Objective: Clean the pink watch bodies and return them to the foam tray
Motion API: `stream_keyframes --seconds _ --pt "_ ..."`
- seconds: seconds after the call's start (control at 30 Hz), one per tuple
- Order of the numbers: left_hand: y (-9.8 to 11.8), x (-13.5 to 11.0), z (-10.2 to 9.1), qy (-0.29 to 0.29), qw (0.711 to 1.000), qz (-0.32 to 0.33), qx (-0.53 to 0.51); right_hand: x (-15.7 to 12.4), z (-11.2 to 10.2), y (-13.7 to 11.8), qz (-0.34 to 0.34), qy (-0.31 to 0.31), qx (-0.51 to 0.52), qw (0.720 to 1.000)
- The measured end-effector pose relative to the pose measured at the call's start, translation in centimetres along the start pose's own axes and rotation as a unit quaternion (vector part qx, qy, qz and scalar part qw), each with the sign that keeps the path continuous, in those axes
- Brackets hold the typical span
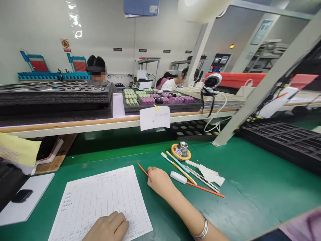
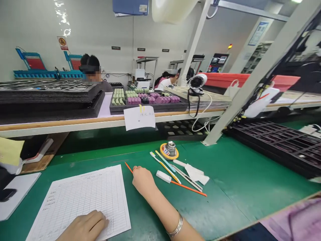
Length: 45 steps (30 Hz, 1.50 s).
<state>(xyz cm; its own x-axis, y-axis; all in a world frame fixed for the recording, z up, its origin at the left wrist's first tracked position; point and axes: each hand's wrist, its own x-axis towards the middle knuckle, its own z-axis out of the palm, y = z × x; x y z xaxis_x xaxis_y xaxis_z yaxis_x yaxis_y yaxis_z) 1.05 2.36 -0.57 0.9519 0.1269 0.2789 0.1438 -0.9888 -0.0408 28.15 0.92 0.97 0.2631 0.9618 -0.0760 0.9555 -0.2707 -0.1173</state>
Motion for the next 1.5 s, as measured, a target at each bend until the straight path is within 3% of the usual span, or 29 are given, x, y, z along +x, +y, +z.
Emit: stream_keyframes --seconds 0.13,0.3,0.4,0.53,0.63,0.77,0.9,0.97,1.1,1.2,1.3,1.4,1.5 --pt "0.1 0.5 1.5 0.014 0.999 0.009 -0.039 -0.9 -2.7 3.1 0.081 0.001 -0.013 0.997" --pt "0.5 2.6 2.0 0.015 0.994 -0.001 -0.104 -1.8 -5.8 8.8 0.179 -0.011 -0.037 0.983" --pt "0.8 4.8 2.2 0.034 0.994 0.011 -0.108 -1.5 -6.1 10.8 0.217 -0.019 -0.053 0.974" --pt "1.4 6.3 2.9 0.049 0.996 0.028 -0.072 -0.5 -5.1 11.2 0.234 -0.028 -0.070 0.969" --pt "2.4 5.0 3.6 0.071 0.995 0.033 -0.064 -0.2 -4.5 10.7 0.239 -0.027 -0.076 0.968" --pt "3.8 0.9 4.0 0.159 0.984 0.072 -0.024 -0.8 -5.1 10.3 0.259 0.005 -0.066 0.964" --pt "3.8 -2.3 3.2 0.091 0.991 0.097 -0.004 -1.5 -6.1 9.8 0.267 0.066 -0.009 0.961" --pt "3.6 -2.9 2.7 0.085 0.993 0.086 0.004 -1.8 -5.9 8.8 0.252 0.104 0.047 0.961" --pt "3.4 -2.4 2.2 0.067 0.994 0.080 0.029 -2.4 -3.8 4.1 0.150 0.135 0.232 0.952" --pt "3.5 -1.4 2.1 0.034 0.997 0.064 0.039 -2.8 -1.3 -0.6 0.042 0.092 0.389 0.916" --pt "3.4 -0.6 2.3 0.023 0.998 0.053 0.036 -2.4 1.1 -4.1 -0.023 0.041 0.497 0.866" --pt "3.1 -0.4 2.5 0.047 0.997 0.057 0.031 -1.4 2.8 -5.3 -0.033 0.035 0.567 0.822" --pt "3.0 -0.6 2.5 0.071 0.996 0.054 0.012 -0.5 4.0 -4.8 -0.019 0.055 0.610 0.790"
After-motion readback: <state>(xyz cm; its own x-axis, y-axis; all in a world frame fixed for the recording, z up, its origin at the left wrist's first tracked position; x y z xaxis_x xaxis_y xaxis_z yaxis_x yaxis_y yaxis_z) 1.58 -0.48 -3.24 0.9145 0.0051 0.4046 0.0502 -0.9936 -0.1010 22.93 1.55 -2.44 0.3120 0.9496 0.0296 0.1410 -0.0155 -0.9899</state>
